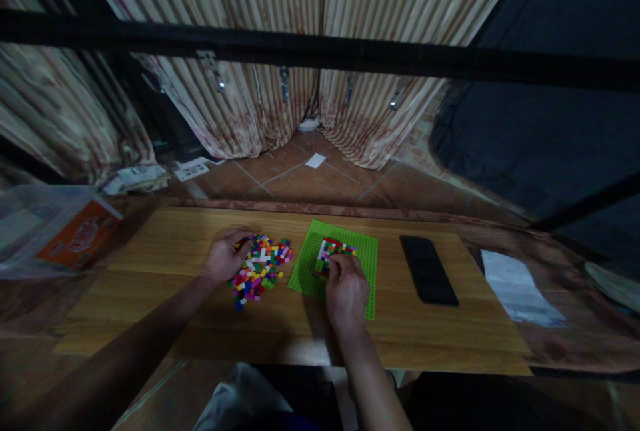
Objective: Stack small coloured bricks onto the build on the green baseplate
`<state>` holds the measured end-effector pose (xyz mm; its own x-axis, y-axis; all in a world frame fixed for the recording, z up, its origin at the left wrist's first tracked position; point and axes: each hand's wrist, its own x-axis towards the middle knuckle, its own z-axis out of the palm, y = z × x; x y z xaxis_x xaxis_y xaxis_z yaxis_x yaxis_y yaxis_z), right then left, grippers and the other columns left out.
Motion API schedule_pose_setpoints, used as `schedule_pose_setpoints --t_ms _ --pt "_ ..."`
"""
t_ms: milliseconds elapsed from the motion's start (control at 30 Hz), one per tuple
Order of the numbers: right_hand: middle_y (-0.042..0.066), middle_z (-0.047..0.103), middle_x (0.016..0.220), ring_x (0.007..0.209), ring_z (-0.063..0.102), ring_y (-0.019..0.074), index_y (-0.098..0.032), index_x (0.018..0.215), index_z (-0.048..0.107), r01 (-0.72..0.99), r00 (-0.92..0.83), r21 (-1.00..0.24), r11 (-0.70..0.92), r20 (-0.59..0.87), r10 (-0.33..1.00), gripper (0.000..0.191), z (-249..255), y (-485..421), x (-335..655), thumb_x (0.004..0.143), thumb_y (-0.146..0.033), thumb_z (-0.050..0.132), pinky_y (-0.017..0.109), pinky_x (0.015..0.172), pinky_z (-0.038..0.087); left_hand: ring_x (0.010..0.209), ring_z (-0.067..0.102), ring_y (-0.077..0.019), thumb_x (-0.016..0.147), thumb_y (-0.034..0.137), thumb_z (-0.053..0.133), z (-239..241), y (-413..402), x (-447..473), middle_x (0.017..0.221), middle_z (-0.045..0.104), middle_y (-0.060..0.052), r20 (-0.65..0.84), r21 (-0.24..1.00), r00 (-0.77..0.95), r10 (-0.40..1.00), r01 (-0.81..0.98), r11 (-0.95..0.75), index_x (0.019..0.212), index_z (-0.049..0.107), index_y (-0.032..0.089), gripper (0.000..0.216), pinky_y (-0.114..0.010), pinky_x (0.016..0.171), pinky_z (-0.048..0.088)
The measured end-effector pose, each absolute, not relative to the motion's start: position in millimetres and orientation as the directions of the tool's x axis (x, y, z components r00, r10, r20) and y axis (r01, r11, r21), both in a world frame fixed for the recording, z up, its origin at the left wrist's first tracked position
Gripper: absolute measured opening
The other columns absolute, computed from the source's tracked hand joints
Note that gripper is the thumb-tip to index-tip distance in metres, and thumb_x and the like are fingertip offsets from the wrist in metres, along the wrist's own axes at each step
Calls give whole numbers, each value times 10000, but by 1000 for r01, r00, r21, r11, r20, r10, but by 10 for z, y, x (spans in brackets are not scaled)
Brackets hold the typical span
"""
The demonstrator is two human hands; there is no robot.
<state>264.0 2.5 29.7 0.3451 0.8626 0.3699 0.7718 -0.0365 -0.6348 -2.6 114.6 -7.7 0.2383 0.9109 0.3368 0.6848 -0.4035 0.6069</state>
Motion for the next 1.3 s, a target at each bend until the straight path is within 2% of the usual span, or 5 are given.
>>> schedule_pose_setpoints --t_ms 233,433,767,1133,1300 --pt "118 669 988 900 624 232 -166 1008 717 779 319 -627 11 412 853 322 239 -74 2625 935 -256 417 377 839 501 1048 645 -214 866 283 480 -94 1152 -31 1083 697 -58 338 605 233 912 688 -400 1013 667 224 246 -388 992 516" --pt "129 654 1125 1052 599 244 -161 1102 710 845 232 -532 56 460 857 384 169 -157 2568 924 -135 371 400 936 492 1056 643 -211 861 278 484 -80 1143 -27 1084 697 -55 345 614 231 910 678 -405 1005 667 223 239 -384 1003 508" --pt "130 662 1105 1045 583 250 -142 1166 679 894 142 -438 98 484 863 434 64 -189 2567 881 -58 363 407 933 490 1039 646 -211 865 269 483 -53 1120 -12 1065 699 -63 352 603 233 907 684 -410 1005 665 215 236 -382 986 515" --pt "116 689 1033 927 631 215 -143 1090 697 864 171 -488 120 510 843 346 374 58 2423 962 -230 387 335 864 498 1011 653 -191 901 292 449 -50 1126 -26 1047 712 -57 316 639 226 921 667 -383 1014 680 204 272 -346 962 518" --pt "86 699 989 930 635 179 -180 1019 721 927 -7 -366 83 204 979 307 594 564 2087 943 -157 424 256 836 454 1033 660 -186 925 347 395 -34 1117 -50 1082 720 -53 278 721 169 946 614 -322 1049 683 202 346 -336 979 510"
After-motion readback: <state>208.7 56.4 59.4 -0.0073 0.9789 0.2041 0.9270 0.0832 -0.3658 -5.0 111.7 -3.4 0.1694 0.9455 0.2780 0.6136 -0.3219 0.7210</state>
